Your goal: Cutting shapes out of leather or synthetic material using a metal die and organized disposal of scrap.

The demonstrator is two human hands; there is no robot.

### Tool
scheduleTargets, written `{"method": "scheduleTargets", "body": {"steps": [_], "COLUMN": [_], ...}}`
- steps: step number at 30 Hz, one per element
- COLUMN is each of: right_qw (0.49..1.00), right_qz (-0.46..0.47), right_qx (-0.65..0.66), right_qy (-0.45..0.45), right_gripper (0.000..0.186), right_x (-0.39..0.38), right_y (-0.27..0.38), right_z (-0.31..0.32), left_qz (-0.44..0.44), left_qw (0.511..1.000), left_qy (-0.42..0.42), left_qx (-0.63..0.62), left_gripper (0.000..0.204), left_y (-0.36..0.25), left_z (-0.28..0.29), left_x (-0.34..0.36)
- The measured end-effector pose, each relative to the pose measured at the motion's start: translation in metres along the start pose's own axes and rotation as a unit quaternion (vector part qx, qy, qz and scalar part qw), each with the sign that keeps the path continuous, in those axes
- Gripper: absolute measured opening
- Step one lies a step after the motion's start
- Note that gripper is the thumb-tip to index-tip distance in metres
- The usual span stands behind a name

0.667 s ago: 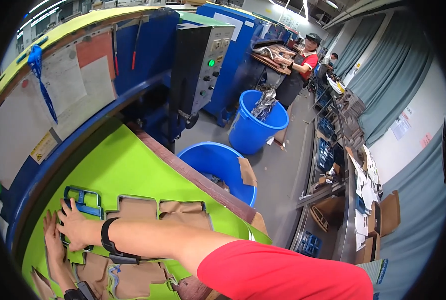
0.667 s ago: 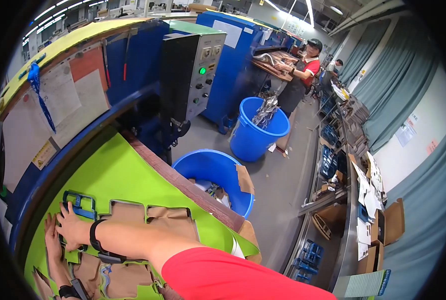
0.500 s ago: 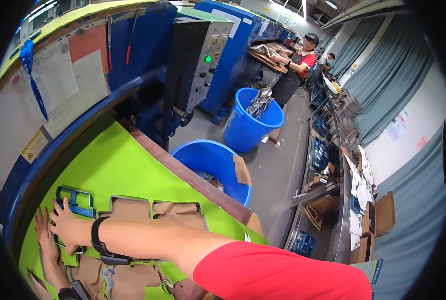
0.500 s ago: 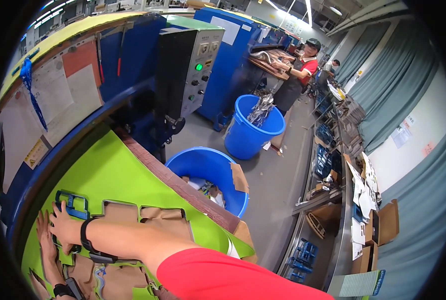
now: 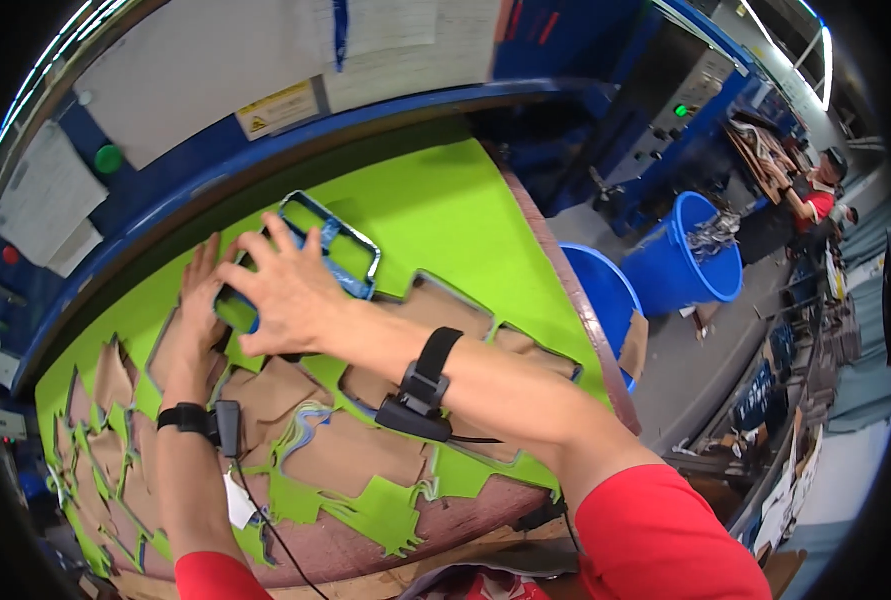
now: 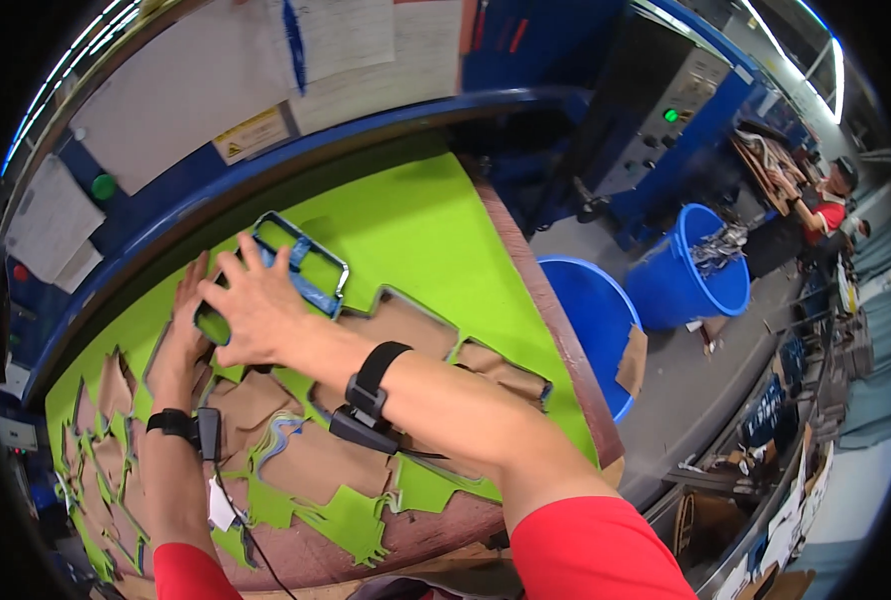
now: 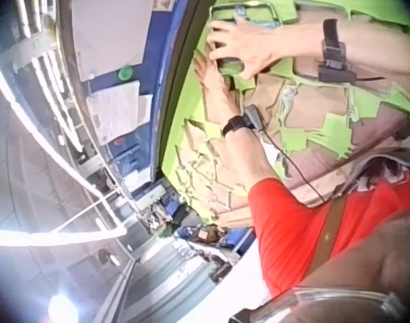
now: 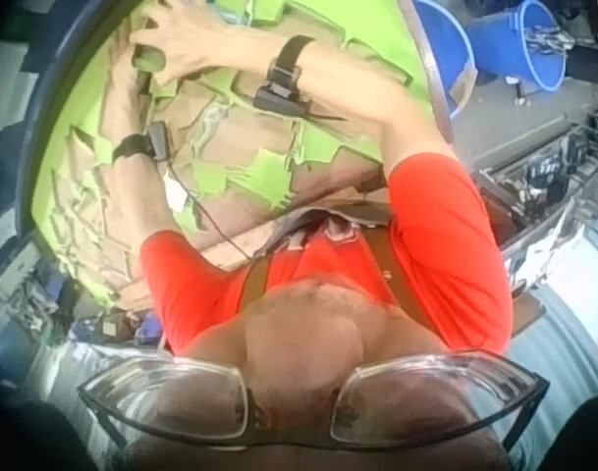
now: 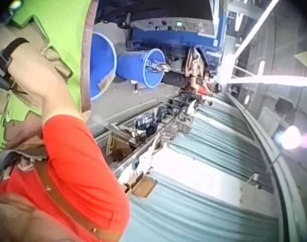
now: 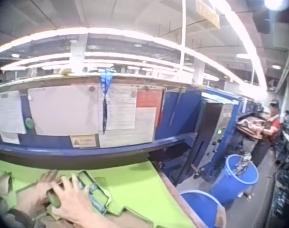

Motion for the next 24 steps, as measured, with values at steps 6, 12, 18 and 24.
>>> {"method": "scheduleTargets", "body": {"steps": [6, 12, 18, 24], "right_qw": [0.996, 0.866, 0.714, 0.722], "right_qz": [0.046, -0.135, -0.266, -0.254], "right_qx": [0.051, 0.460, 0.633, 0.613], "right_qy": [-0.051, -0.140, -0.140, -0.194], "right_gripper": [0.079, 0.078, 0.073, 0.063], "right_x": [-0.010, -0.031, -0.058, -0.106], "right_y": [0.001, -0.035, -0.049, -0.011], "right_z": [0.020, 0.094, 0.175, 0.266], "left_qz": [0.045, 0.055, 0.047, 0.029], "left_qw": [0.999, 0.997, 0.998, 0.999], "left_qy": [-0.019, -0.024, -0.040, -0.045], "left_qx": [-0.008, -0.044, -0.003, -0.003], "left_gripper": [0.050, 0.047, 0.048, 0.047], "left_y": [0.008, -0.004, 0.005, 0.006], "left_z": [0.002, 0.003, 0.001, -0.003], "left_x": [-0.017, -0.010, -0.016, -0.009]}}
Point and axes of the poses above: each hand's wrist, its own x-axis towards the middle knuckle, its own z-axis out of the back of the hand, y = z × x, the point moved 1 cm from there along x, towards the middle knuckle, and after that the axes turned 2 degrees about -z, right-handed, at the moved point
